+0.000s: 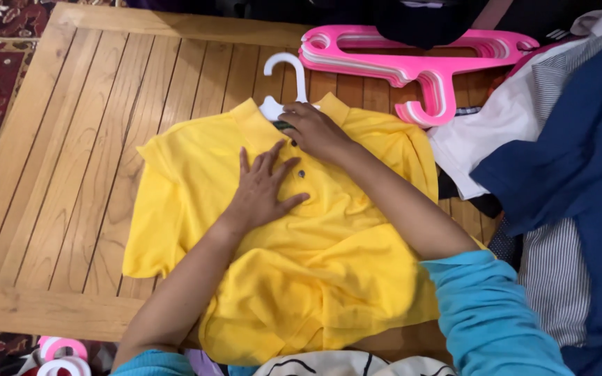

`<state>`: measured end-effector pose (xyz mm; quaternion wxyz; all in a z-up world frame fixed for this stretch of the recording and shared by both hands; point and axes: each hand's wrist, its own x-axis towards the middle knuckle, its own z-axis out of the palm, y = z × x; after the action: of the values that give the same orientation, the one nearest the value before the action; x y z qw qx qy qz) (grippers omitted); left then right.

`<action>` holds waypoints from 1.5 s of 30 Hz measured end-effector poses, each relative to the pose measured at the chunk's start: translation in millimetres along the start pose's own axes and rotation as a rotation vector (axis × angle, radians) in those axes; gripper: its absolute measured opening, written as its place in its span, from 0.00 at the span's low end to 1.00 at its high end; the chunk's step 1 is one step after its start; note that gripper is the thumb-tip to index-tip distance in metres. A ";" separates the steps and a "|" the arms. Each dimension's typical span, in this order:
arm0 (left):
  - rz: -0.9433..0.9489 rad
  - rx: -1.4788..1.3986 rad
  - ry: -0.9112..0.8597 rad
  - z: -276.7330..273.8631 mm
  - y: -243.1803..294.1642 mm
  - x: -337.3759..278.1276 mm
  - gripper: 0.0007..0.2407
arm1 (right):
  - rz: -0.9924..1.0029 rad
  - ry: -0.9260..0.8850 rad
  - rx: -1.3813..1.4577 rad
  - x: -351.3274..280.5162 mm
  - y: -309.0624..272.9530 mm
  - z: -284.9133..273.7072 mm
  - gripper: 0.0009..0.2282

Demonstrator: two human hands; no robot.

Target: The person places a yellow polo shirt on a wooden table, buttons the collar, and hangs it on a white hanger. They then repeat the process with a blue polo shirt, buttoning it and hanging it on a pink hanger.

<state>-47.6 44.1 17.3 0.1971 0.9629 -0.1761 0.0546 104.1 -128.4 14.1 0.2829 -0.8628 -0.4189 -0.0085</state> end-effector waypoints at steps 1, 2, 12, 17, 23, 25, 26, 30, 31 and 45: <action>-0.005 -0.002 -0.003 -1.9 -6.6 -3.5 0.31 | 0.000 -0.005 0.004 -8.8 -4.6 -7.2 0.13; -0.009 -0.004 0.009 -4.3 -13.6 -4.9 0.31 | -0.003 -0.013 -0.021 -16.7 -8.2 -15.9 0.14; -0.153 0.109 0.076 -27.8 -87.8 -17.9 0.32 | 0.445 0.076 -0.369 -141.8 7.1 -71.3 0.23; -0.131 0.218 0.116 -14.9 -88.6 18.1 0.26 | 0.679 0.096 -0.127 -166.4 22.4 -67.8 0.21; 0.126 0.265 0.089 38.2 -34.0 75.6 0.27 | 0.682 0.149 0.052 -174.4 52.6 -59.4 0.08; 0.143 0.215 0.029 42.8 -15.6 82.9 0.29 | 0.709 0.188 0.116 -172.2 54.2 -63.1 0.08; 0.132 0.165 0.041 48.4 -13.9 84.5 0.29 | 0.721 0.351 0.318 -171.1 52.3 -63.5 0.07; 0.116 0.089 -0.013 46.4 -6.1 81.3 0.32 | 0.626 0.630 0.663 -185.5 101.0 -72.8 0.06; 0.122 0.092 -0.016 41.5 -4.9 81.9 0.32 | 0.627 0.637 0.665 -184.6 99.3 -84.6 0.06; 0.181 0.138 -0.145 30.4 3.7 71.2 0.36 | 0.626 0.071 0.335 -184.5 -9.5 -151.9 0.15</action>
<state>18.6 6.2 3.2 0.1112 0.9558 -0.2718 0.0145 11.2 -331.5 99.8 0.4238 -0.8901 -0.1198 0.1173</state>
